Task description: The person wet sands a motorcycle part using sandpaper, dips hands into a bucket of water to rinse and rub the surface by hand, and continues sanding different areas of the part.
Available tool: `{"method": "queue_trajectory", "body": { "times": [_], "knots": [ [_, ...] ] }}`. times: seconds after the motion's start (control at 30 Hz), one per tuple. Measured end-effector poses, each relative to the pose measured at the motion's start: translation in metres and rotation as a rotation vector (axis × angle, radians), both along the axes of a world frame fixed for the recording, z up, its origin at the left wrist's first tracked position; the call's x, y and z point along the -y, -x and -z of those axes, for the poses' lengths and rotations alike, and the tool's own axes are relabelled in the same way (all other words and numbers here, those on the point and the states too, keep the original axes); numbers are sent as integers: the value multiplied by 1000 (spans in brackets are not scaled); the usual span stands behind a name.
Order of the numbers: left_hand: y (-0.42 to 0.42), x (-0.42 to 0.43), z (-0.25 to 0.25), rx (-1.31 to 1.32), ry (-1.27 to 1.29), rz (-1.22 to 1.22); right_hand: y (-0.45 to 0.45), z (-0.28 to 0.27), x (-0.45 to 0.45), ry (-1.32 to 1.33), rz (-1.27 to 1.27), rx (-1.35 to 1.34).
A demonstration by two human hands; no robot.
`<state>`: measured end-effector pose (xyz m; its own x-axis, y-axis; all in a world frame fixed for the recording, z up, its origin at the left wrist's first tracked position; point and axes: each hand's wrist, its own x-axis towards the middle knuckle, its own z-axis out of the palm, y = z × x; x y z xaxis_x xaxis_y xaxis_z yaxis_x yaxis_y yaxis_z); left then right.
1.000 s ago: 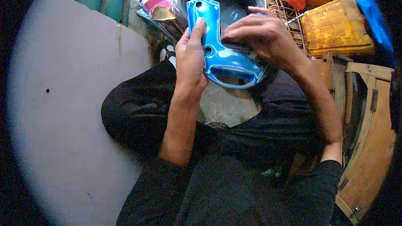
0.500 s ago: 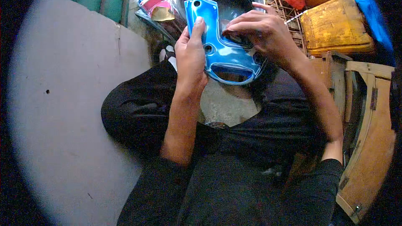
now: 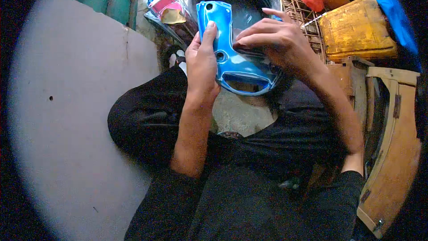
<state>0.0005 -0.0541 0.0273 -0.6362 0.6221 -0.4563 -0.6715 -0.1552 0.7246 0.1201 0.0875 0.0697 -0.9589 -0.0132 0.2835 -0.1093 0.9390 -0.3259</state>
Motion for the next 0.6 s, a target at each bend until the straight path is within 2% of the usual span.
{"method": "queue_trajectory", "body": {
  "times": [0.13, 0.2, 0.47, 0.6],
  "knots": [
    [0, -1, 11, -81, -65, 1, 1, 5, -1, -37, 50, -1],
    [2, 1, 11, -100, -2, 39, 0, -1, 2, -45, 10, 0],
    [0, 0, 3, -93, -3, -14, -1, 3, -4, -6, -15, 16],
    [-1, -3, 7, -81, 2, -29, 0, 8, -10, -23, 66, 7]
  ]
}}
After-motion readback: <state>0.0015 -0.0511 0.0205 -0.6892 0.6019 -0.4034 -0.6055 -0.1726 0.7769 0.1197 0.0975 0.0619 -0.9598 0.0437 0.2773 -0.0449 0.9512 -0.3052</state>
